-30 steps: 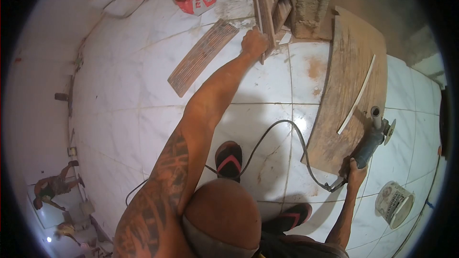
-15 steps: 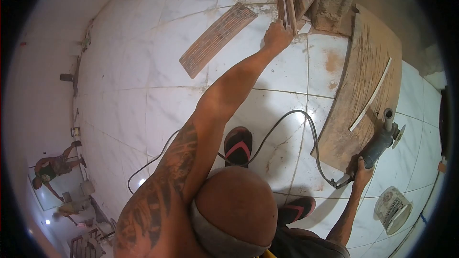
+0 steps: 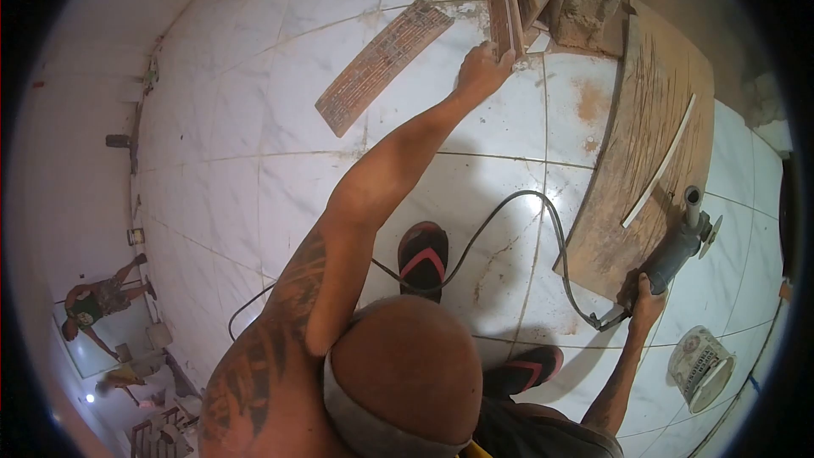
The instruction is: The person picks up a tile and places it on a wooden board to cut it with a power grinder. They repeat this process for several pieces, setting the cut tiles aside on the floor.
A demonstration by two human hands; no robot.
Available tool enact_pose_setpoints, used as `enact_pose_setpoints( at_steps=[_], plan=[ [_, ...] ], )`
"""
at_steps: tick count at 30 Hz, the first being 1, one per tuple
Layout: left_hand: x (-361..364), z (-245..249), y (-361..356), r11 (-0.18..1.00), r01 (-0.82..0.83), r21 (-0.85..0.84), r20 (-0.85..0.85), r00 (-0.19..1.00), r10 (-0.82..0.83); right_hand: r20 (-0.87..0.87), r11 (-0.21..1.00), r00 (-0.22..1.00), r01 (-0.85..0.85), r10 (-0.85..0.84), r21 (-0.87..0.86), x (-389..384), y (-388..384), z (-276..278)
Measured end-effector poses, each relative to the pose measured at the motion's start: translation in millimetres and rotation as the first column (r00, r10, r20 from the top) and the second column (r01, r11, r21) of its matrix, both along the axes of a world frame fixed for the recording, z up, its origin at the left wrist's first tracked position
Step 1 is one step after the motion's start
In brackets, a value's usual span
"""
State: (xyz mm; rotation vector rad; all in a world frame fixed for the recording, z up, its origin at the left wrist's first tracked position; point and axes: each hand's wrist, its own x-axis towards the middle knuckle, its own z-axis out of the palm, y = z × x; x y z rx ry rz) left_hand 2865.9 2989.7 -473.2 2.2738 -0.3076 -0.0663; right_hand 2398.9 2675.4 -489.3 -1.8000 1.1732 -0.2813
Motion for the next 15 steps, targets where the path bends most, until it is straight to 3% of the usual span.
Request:
enact_pose_setpoints(
  at_steps=[2, 5, 7, 10, 12, 13, 15],
  plan=[
    [-1, 3, 2, 0.999, 0.032, -0.006, -0.044, 0.999, -0.032, 0.001, 1.000, 1.000, -0.001, 0.001, 0.014, 2, 3, 5],
    [2, 1, -2, 0.991, 0.068, 0.115, 0.217, 0.972, -0.092, 0.014, 0.995, 1.000, 0.022, -0.023, 0.093, 9, 12, 17],
    [-1, 11, -11, 0.975, 0.008, 0.220, 0.162, 0.986, -0.045, 0.052, 0.979, 0.998, 0.018, -0.029, 0.204, 10, 13, 24],
    [3, 24, -16, 0.943, -0.098, 0.318, 0.093, 0.993, 0.072, 0.033, 0.991, 0.999, 0.016, -0.020, 0.130, -1, -2, -3],
    [26, 3, -6, 0.908, -0.100, 0.408, 0.083, 0.994, 0.072, 0.068, 0.967, 0.997, 0.023, -0.042, 0.254, 9, 10, 20],
    [59, -41, 9, 0.880, -0.065, 0.471, 0.090, 0.996, 0.026, 0.085, 0.950, 0.995, 0.023, -0.053, 0.313, 13, 14, 30],
    [79, -54, 25, 0.865, -0.043, 0.500, 0.080, 0.997, 0.004, 0.078, 0.980, 0.995, 0.042, -0.058, 0.193, 11, 13, 19]
  ],
)
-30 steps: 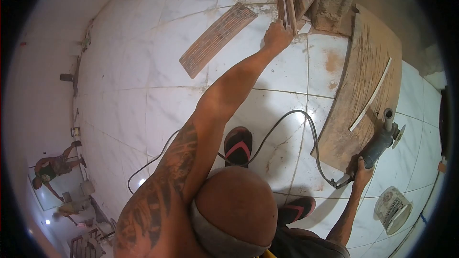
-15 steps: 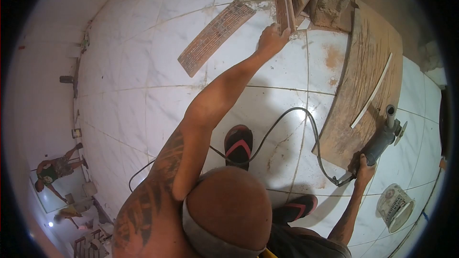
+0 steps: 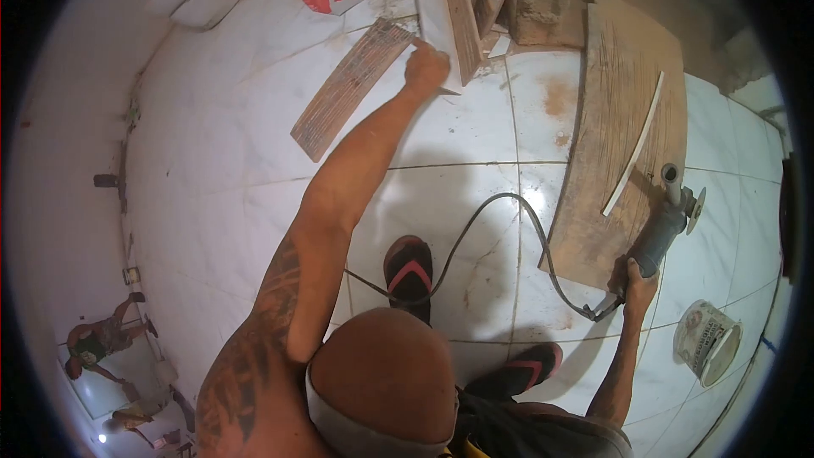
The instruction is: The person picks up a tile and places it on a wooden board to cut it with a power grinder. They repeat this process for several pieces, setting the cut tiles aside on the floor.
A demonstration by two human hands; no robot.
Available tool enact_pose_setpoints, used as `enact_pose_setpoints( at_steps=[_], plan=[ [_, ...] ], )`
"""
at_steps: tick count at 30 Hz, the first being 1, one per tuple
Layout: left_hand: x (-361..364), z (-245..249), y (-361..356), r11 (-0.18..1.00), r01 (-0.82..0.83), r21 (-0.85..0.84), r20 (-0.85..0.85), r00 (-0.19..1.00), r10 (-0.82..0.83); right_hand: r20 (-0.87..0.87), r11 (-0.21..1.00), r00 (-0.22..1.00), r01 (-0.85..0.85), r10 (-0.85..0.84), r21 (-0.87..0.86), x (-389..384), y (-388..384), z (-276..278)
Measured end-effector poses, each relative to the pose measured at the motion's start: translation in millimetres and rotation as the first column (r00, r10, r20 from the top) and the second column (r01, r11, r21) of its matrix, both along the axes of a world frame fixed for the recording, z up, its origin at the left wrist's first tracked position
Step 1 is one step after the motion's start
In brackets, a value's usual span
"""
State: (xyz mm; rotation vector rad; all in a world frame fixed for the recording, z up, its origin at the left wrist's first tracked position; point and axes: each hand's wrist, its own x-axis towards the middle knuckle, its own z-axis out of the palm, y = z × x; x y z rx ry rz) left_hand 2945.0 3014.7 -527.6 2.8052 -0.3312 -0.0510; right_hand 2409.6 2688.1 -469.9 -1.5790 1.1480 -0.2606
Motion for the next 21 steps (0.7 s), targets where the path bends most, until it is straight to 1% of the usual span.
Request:
enact_pose_setpoints(
  at_steps=[1, 2, 3, 4, 5, 7, 9, 10, 12, 13, 14, 16, 17, 19, 21],
  plan=[
    [-5, 14, 8, 0.999, -0.021, -0.037, -0.017, 1.000, 0.020, -0.009, 0.998, 1.000, 0.004, -0.004, -0.060, -1, -1, -4],
    [0, 13, 17, 0.996, -0.044, -0.073, -0.034, 0.999, 0.041, -0.007, 0.999, 1.000, 0.002, -0.002, -0.032, 0, 1, 1],
    [3, 10, 22, 0.988, -0.076, -0.132, -0.002, 0.997, 0.076, -0.003, 1.000, 1.000, 0.001, -0.001, -0.004, 2, 3, 7],
    [15, -22, 33, 0.976, -0.107, -0.190, 0.027, 0.993, 0.114, 0.000, 1.000, 1.000, -0.001, 0.001, 0.024, 5, 6, 12],
    [22, -38, 40, 0.960, -0.133, -0.247, 0.052, 0.987, 0.150, 0.003, 1.000, 1.000, 0.011, -0.011, 0.024, 6, 6, 12],
    [8, -11, 43, 0.922, -0.119, -0.368, 0.020, 0.991, 0.136, 0.006, 0.999, 0.999, 0.044, -0.044, 0.019, 5, 6, 9],
    [0, 2, 68, 0.968, -0.034, -0.247, 0.125, 0.990, 0.067, 0.003, 0.999, 1.000, 0.029, -0.029, -0.015, 0, 3, 4],
    [5, 10, 84, 0.998, 0.035, -0.055, 0.242, 0.970, -0.021, 0.008, 0.999, 1.000, 0.021, -0.021, -0.032, 0, 1, 1],
    [9, 8, 124, 0.998, 0.015, -0.055, 0.333, 0.943, 0.004, -0.048, 0.999, 0.999, 0.005, -0.007, -0.049, -9, -12, -16],
    [-6, 33, 133, 0.964, -0.083, -0.254, 0.187, 0.973, 0.133, -0.075, 0.998, 0.997, -0.004, 0.000, -0.056, -12, -15, -23],
    [-20, 59, 142, 0.882, -0.204, -0.426, 0.014, 0.973, 0.232, -0.068, 0.996, 0.998, -0.007, 0.001, -0.089, -11, -13, -23],
    [-15, 59, 189, 0.761, -0.273, -0.588, -0.184, 0.962, 0.202, -0.061, 0.988, 0.998, -0.016, 0.007, -0.155, -5, -4, -7],
    [-24, 72, 197, 0.730, -0.319, -0.604, -0.253, 0.946, 0.204, -0.081, 0.987, 0.997, -0.015, 0.002, -0.161, -2, -1, 0],
    [-54, 113, 208, 0.664, -0.417, -0.620, -0.389, 0.899, 0.201, -0.120, 0.985, 0.993, -0.016, -0.004, -0.170, 3, 3, 10],
    [-68, 126, 227, 0.674, -0.400, -0.621, -0.365, 0.909, 0.203, -0.083, 0.994, 0.997, -0.016, 0.007, -0.106, -3, -2, 1]
  ],
)
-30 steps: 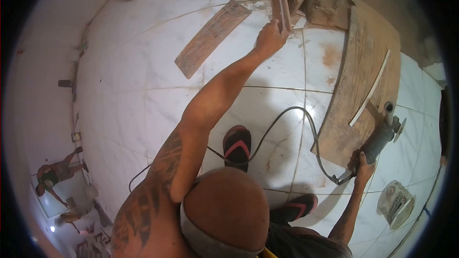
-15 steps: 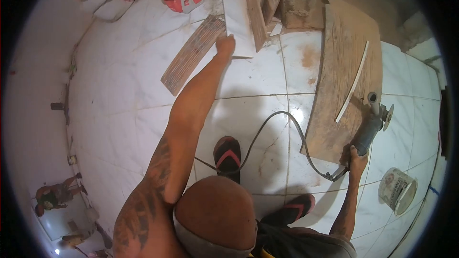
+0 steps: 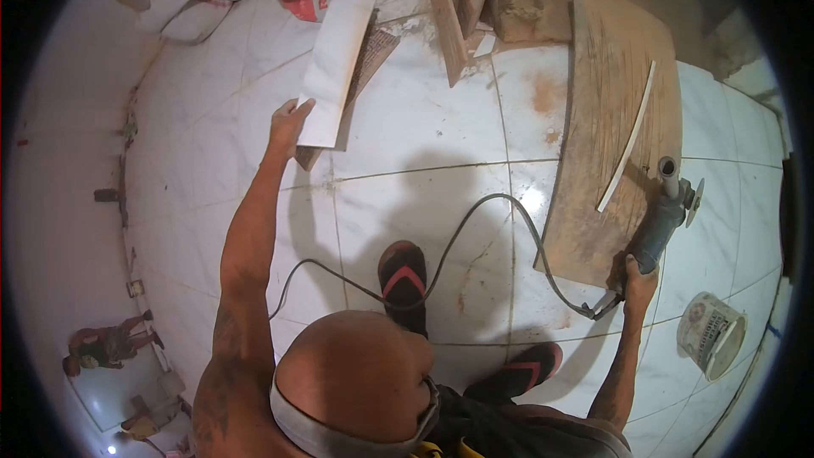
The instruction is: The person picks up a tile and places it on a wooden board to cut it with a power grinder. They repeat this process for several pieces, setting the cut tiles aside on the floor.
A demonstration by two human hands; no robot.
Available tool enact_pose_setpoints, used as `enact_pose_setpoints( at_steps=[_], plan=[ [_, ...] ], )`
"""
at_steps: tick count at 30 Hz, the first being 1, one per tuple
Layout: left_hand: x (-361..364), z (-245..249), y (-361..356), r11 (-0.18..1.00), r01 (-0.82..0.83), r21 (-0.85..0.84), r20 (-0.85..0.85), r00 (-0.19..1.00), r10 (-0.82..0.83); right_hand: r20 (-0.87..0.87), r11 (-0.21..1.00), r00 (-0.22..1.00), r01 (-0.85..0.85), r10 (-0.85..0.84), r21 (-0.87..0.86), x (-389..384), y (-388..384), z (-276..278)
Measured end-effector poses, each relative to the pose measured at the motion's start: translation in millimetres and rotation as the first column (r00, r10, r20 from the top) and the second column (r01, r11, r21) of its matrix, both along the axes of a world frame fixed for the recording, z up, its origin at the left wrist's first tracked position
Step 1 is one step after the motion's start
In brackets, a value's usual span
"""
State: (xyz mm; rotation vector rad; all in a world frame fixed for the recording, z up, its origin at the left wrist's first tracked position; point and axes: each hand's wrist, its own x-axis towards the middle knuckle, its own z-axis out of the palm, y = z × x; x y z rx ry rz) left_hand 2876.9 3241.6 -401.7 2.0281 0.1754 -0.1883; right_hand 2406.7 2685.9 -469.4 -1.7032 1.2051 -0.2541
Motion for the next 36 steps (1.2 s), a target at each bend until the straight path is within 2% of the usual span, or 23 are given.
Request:
enact_pose_setpoints(
  at_steps=[4, 5, 7, 8, 11, 12, 14, 19, 23, 27, 30, 33, 36],
  plan=[
    [-3, 6, 46, 0.997, 0.059, 0.056, 0.124, 0.990, -0.066, 0.001, 1.000, 1.000, 0.011, -0.012, 0.021, -3, -4, -6],
    [-2, 2, 60, 0.972, 0.093, 0.217, 0.234, 0.961, -0.145, 0.001, 0.999, 1.000, 0.006, -0.006, 0.034, -3, -5, -9],
    [-4, -6, 80, 0.847, 0.092, 0.524, 0.397, 0.853, -0.338, 0.003, 0.998, 1.000, -0.005, 0.005, 0.058, -9, -11, -16],
    [-13, -2, 73, 0.801, 0.049, 0.597, 0.381, 0.861, -0.337, 0.000, 0.998, 1.000, -0.011, 0.011, 0.068, -10, -12, -16],
    [-38, 0, 47, 0.580, -0.153, 0.800, 0.478, 0.747, -0.462, -0.126, 0.995, 0.992, -0.028, 0.017, -0.092, -10, -12, -16],
    [-43, 0, 41, 0.525, -0.122, 0.842, 0.409, 0.780, -0.473, -0.081, 1.000, 0.996, -0.023, 0.022, -0.021, -10, -13, -18],
    [-49, -10, 38, 0.521, -0.154, 0.840, 0.435, 0.765, -0.475, 0.009, 0.992, 1.000, -0.021, 0.020, 0.121, -10, -14, -16],
    [-66, -40, 28, 0.412, -0.168, 0.896, 0.391, 0.738, -0.549, -0.009, 0.996, 1.000, 0.008, -0.007, 0.084, -3, -7, -7],
    [-72, -75, 37, 0.278, 0.022, 0.960, 0.138, 0.829, -0.542, -0.023, 0.998, 1.000, -0.008, 0.009, 0.057, -2, -4, -2],
    [-83, -82, 32, 0.310, 0.011, 0.951, 0.178, 0.798, -0.576, -0.025, 1.000, 0.999, -0.027, 0.027, 0.014, -4, -6, -5],
    [-85, -89, 41, 0.250, -0.063, 0.966, 0.214, 0.738, -0.640, -0.018, 0.999, 0.999, -0.029, 0.029, 0.022, -4, -5, -3],
    [-82, -89, 38, 0.253, -0.017, 0.967, 0.163, 0.803, -0.573, -0.020, 0.999, 0.999, -0.037, 0.037, -0.001, -5, -8, -8],
    [-74, -92, 41, 0.241, -0.093, 0.966, 0.218, 0.793, -0.569, -0.029, 0.999, 0.999, -0.034, 0.035, 0.026, -3, -8, -6]
  ],
)
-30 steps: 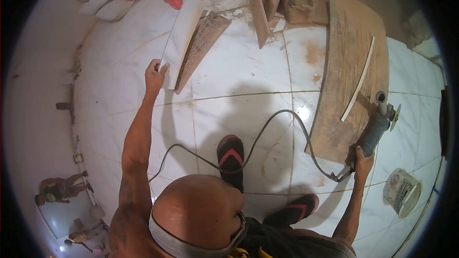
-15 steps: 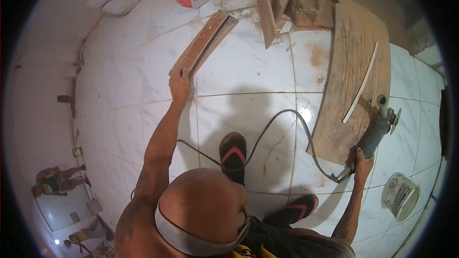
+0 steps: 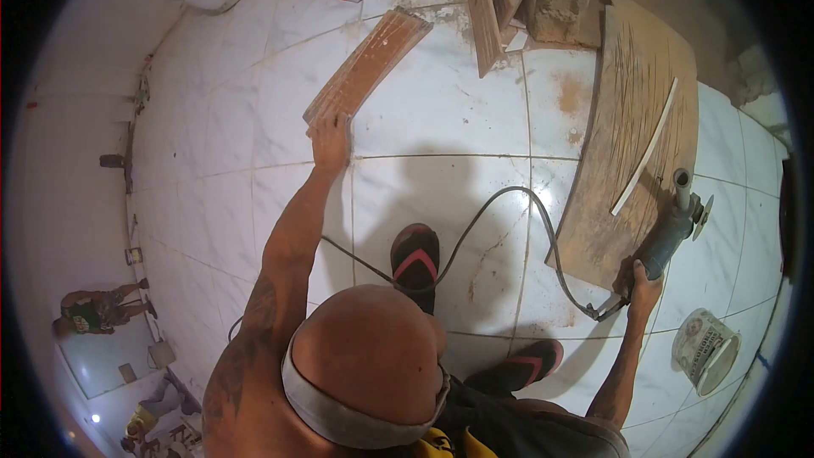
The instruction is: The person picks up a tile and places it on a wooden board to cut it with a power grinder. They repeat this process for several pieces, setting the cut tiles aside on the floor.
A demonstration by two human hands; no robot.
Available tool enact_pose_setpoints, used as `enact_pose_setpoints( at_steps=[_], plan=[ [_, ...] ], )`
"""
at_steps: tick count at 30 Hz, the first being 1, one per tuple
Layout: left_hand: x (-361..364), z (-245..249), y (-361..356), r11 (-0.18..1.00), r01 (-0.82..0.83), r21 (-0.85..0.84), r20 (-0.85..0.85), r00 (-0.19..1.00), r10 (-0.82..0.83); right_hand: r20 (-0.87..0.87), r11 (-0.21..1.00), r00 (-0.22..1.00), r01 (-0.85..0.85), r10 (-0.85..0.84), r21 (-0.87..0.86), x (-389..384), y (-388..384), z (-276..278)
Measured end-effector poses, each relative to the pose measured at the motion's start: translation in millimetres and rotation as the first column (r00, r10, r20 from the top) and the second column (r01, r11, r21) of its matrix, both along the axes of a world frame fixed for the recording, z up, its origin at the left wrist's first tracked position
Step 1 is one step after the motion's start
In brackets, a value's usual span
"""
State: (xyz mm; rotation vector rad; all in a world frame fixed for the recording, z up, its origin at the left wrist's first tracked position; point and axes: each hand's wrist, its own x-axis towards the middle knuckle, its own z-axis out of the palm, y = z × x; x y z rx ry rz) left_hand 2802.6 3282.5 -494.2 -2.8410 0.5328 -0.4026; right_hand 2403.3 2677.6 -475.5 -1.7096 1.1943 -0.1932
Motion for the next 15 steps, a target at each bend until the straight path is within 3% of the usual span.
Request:
enact_pose_setpoints(
  at_steps=[3, 11, 15],
  plan=[
    [9, 10, 1, 0.994, -0.105, -0.022, -0.113, 0.988, 0.101, 0.010, 1.000, 1.000, -0.003, 0.003, 0.025, 1, 2, 5],
    [26, 22, 8, 0.977, -0.164, -0.140, -0.215, 0.968, 0.132, 0.095, 0.998, 0.995, 0.020, -0.026, 0.066, 3, 8, 8],
    [39, 26, 7, 0.984, -0.151, -0.091, -0.263, 0.957, 0.123, 0.057, 0.997, 0.998, -0.006, 0.010, -0.081, 5, 8, 8]
  ],
)
